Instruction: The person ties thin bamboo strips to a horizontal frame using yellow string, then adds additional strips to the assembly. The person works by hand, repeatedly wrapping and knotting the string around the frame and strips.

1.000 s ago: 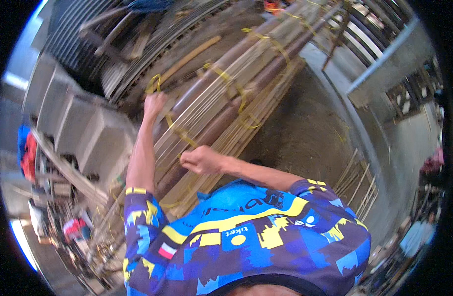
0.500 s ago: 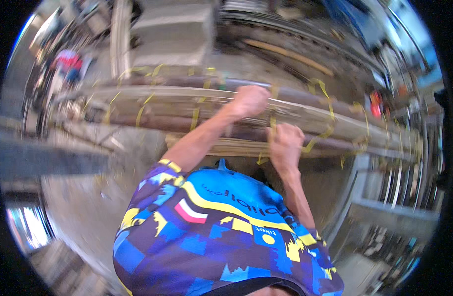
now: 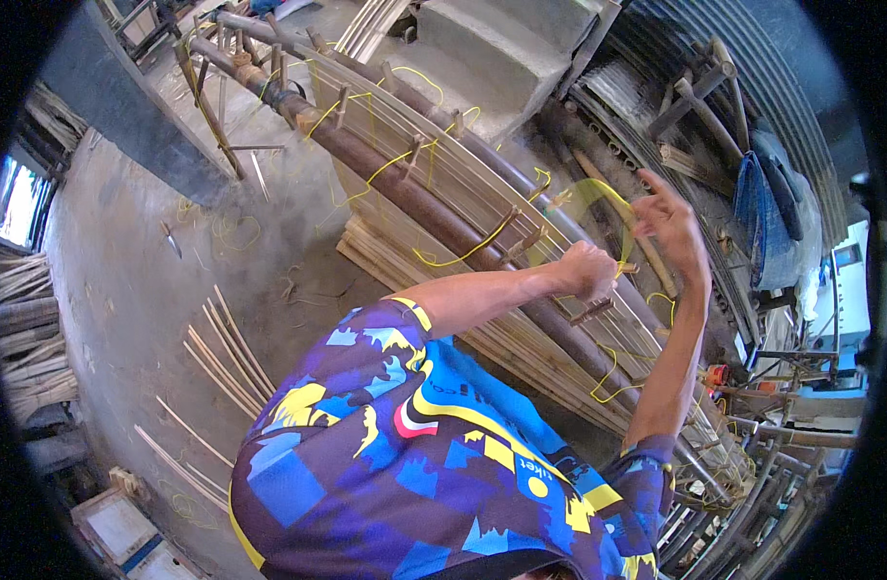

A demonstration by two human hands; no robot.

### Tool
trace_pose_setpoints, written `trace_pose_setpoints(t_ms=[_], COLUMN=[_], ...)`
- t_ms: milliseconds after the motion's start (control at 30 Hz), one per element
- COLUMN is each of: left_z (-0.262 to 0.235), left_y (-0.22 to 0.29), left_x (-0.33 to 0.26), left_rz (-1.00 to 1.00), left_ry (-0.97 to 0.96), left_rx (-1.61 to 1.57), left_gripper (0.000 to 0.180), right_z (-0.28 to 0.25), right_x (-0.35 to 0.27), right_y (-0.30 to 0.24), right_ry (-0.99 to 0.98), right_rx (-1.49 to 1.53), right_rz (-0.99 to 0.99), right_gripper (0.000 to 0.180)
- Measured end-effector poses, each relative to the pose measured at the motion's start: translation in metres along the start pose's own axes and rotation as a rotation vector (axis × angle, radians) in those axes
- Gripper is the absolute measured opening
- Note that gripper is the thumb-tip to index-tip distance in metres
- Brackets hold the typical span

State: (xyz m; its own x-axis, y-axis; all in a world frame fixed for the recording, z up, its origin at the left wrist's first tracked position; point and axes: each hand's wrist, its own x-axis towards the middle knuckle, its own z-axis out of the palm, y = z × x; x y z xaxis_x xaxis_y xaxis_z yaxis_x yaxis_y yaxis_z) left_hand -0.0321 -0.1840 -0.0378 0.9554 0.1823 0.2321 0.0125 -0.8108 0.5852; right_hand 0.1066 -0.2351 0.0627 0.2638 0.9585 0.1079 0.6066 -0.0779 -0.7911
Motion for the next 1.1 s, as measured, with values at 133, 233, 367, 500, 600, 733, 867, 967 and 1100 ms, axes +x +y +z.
trace_pose_setpoints(t_ms=[133,233,367,500,600,733,867,967,1100], left_z=[-0.007,-0.01,-0.009,-0.017,-0.027,-0.013,0.021,0.023,0.012], left_y=[0.008,0.01,0.006,0.003,0.003,-0.014,-0.048,-0.05,-0.037], left_x=[-0.001,0.001,-0.002,0.011,0.05,0.119,0.13,0.134,0.143], left_rz=[-0.138,-0.167,-0.077,-0.105,0.195,0.095,0.003,0.09,0.161], left_ry=[-0.059,-0.112,-0.04,-0.238,-0.22,-0.148,-0.485,-0.32,0.004], left_rx=[-0.014,0.025,0.152,0.228,0.264,-0.366,0.339,0.281,-0.084], left_gripper=[0.029,0.026,0.019,0.018,0.025,0.018,0.02,0.023,0.023], right_z=[-0.003,0.009,0.014,0.101,0.141,0.156,0.148,0.152,0.165], right_x=[0.015,-0.008,-0.06,-0.124,-0.143,-0.152,-0.155,-0.157,-0.151], right_y=[0.092,0.096,-0.009,-0.051,-0.016,0.008,-0.006,-0.013,-0.011], right_ry=[-0.383,-0.198,0.281,-0.205,0.018,0.089,0.104,0.121,0.212], right_rx=[-0.431,0.178,1.119,-0.268,0.051,0.08,-0.087,-0.013,0.04], right_rz=[0.424,0.095,0.167,0.127,0.124,0.008,-0.066,-0.017,0.003], right_gripper=[0.015,0.008,0.004,0.013,0.011,0.009,0.008,0.01,0.009])
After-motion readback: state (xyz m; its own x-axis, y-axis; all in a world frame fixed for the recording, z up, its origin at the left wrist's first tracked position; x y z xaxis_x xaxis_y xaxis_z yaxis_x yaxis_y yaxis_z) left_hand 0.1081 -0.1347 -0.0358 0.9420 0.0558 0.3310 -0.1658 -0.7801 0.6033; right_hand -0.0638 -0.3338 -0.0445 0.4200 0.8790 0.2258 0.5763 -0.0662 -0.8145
